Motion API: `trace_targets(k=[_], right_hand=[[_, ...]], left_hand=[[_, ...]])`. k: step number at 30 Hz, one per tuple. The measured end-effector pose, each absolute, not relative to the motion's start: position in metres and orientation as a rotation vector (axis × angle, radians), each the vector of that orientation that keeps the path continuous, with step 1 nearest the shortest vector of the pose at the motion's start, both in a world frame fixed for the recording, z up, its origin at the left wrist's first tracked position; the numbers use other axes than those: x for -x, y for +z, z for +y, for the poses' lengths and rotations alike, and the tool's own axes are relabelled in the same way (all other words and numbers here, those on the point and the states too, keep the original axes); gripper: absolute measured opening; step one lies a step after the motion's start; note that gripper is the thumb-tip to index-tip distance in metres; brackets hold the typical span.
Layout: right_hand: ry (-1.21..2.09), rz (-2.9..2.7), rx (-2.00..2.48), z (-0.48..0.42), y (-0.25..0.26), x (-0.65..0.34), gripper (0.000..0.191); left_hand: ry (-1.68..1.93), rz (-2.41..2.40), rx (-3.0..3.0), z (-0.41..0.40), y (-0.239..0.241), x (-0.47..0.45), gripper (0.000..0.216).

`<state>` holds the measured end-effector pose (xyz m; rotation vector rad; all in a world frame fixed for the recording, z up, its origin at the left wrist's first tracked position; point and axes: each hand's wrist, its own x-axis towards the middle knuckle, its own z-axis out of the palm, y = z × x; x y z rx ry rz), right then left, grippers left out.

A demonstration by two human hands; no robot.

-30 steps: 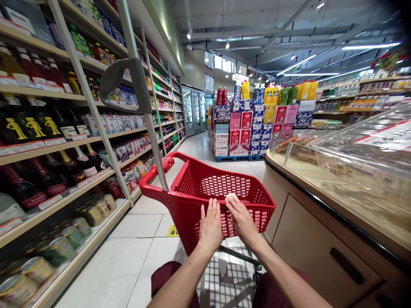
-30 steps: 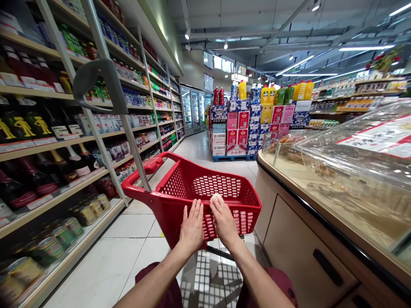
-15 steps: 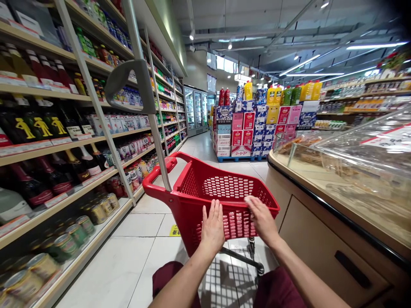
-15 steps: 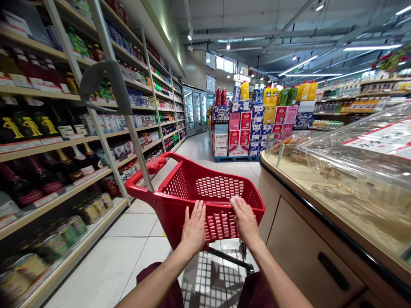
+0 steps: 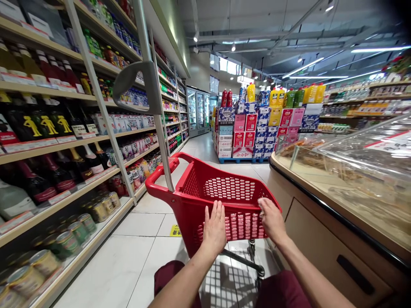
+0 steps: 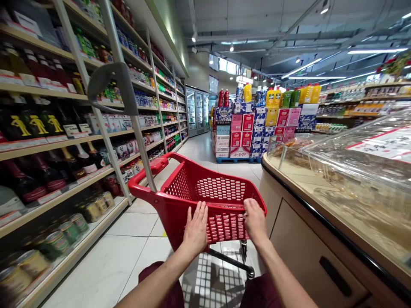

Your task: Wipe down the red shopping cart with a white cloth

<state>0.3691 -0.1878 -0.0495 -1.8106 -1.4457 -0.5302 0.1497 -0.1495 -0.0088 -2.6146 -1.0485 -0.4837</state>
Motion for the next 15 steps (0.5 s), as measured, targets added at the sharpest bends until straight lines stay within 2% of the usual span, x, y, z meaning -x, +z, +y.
trace_targets(k=[4,10,15], right_hand=[[-0.512,-1.748,1.580,-0.184,-0.053,-0.354,0.058],[-0.522,-1.389,1.768,-0.186,-0.055,-0.359,0.055],[-0.462,-1.735,1.468,-0.174,-0.045,-0.315,0.059]], left_hand=[[-0.479,-1.059,2.595,-0.147,-0.003,-0.148,0.060],[-0.454,-1.111,2.549,-0.143,0.001,-0.142,0.059],[-0.455,-1.109,2.548,-0.142,0.004,-0.138,0.059]])
